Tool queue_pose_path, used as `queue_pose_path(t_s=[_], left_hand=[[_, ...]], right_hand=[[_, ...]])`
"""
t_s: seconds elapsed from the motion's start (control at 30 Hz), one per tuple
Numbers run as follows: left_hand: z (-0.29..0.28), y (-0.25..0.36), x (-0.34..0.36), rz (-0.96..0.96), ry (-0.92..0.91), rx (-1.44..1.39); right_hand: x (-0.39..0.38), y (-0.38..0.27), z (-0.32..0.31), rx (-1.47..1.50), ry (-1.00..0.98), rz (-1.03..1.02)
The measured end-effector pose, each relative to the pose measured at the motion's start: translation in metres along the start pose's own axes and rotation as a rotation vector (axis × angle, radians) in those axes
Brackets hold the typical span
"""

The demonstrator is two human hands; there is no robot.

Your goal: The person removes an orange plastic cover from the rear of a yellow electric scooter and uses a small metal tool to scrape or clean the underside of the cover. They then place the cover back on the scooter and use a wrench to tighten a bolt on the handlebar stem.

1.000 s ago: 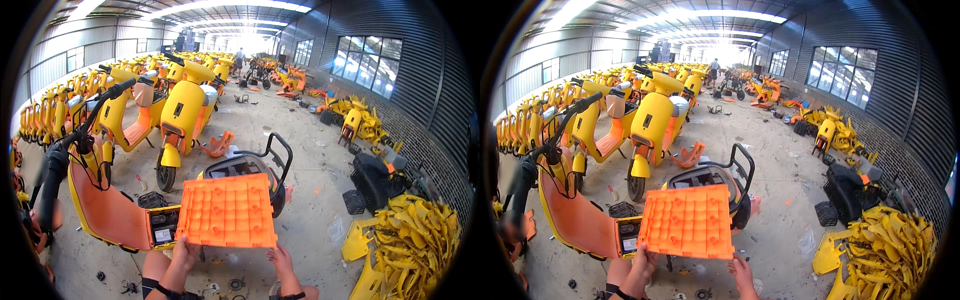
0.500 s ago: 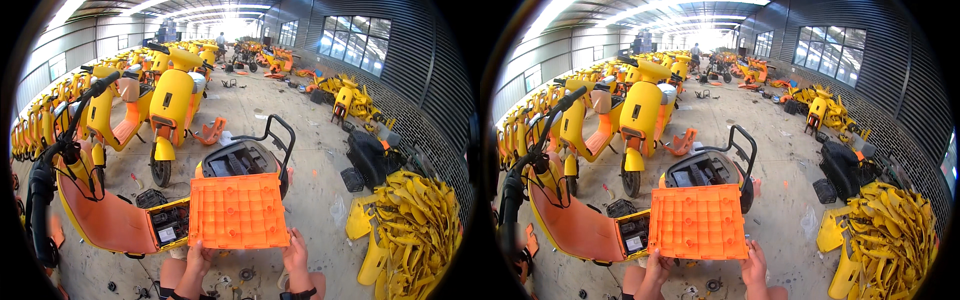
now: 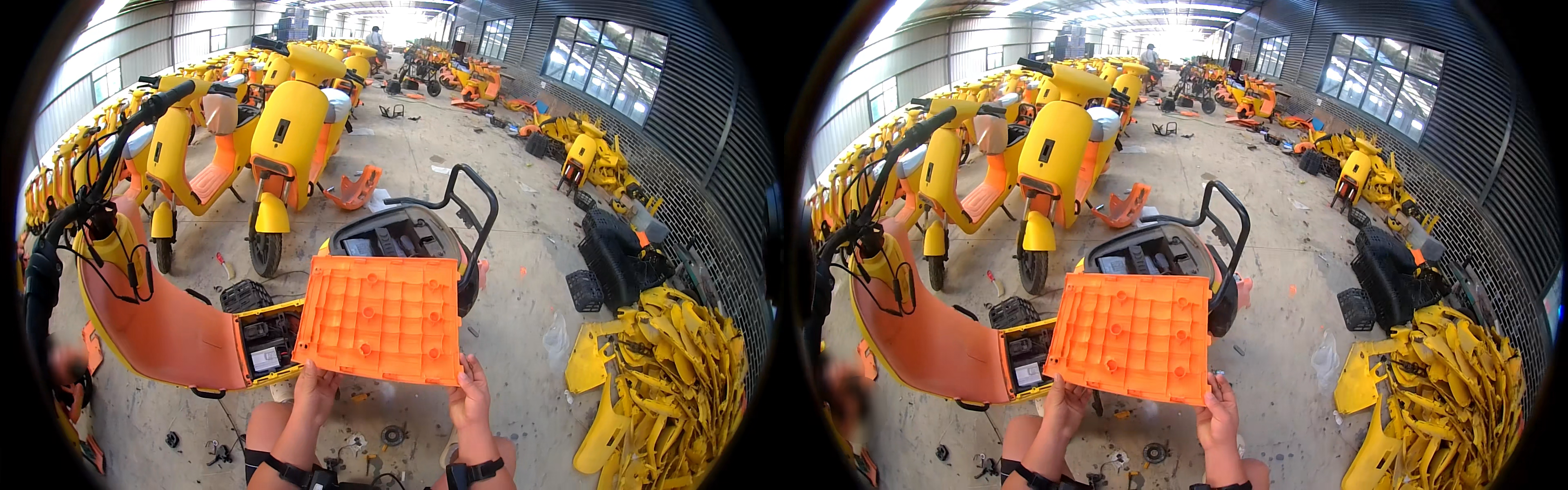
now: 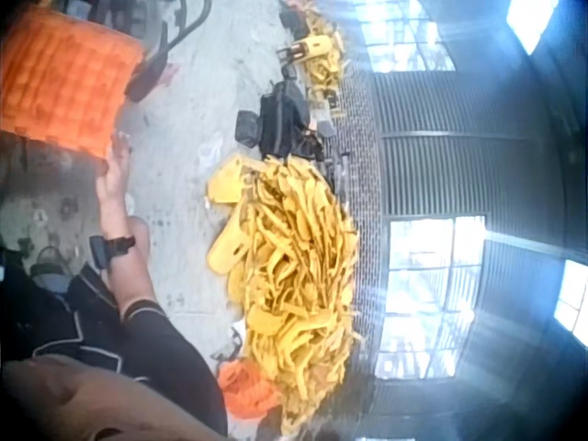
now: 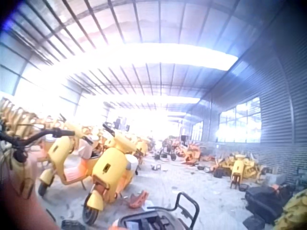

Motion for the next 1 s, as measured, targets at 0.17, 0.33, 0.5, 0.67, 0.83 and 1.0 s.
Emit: queue_pose_path(t_s=[0.17,0.33,0.5,0.67,0.83,1.0], left_hand=[[0.032,-0.008,-0.004,-0.041,-0.040,0.000],[0.045,-0.014,-0.006,-0.184,-0.086,0.052],[0.039,-0.021,-0.007,-0.202,-0.040,0.044],[0.033,-0.029,-0.004,-0.214,0.015,0.050],[0.028,-0.031,-0.007,-0.200,0.025,0.052],[0.030,-0.030,-0.011,-0.191,0.010,0.023]], right_hand=[[0.003,0.004,-0.001,-0.025,0.037,-0.002],[-0.004,0.016,-0.001,-0.148,0.068,-0.002],[-0.007,0.018,-0.005,-0.328,0.087,-0.056],[-0.012,0.018,-0.007,-0.448,0.107,-0.076],[-0.013,0.023,-0.016,-0.479,0.075,-0.093],[-0.016,0.020,-0.020,-0.486,0.125,-0.055]])
Point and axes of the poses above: each hand's wrist, its own x-axis towards the middle knuckle, its own z-axis out of the palm, y = z × x, the point moved 1 cm from there along x, towards the middle knuckle, and after that the axes turned 3 degrees about y, right-handed, at the moved point
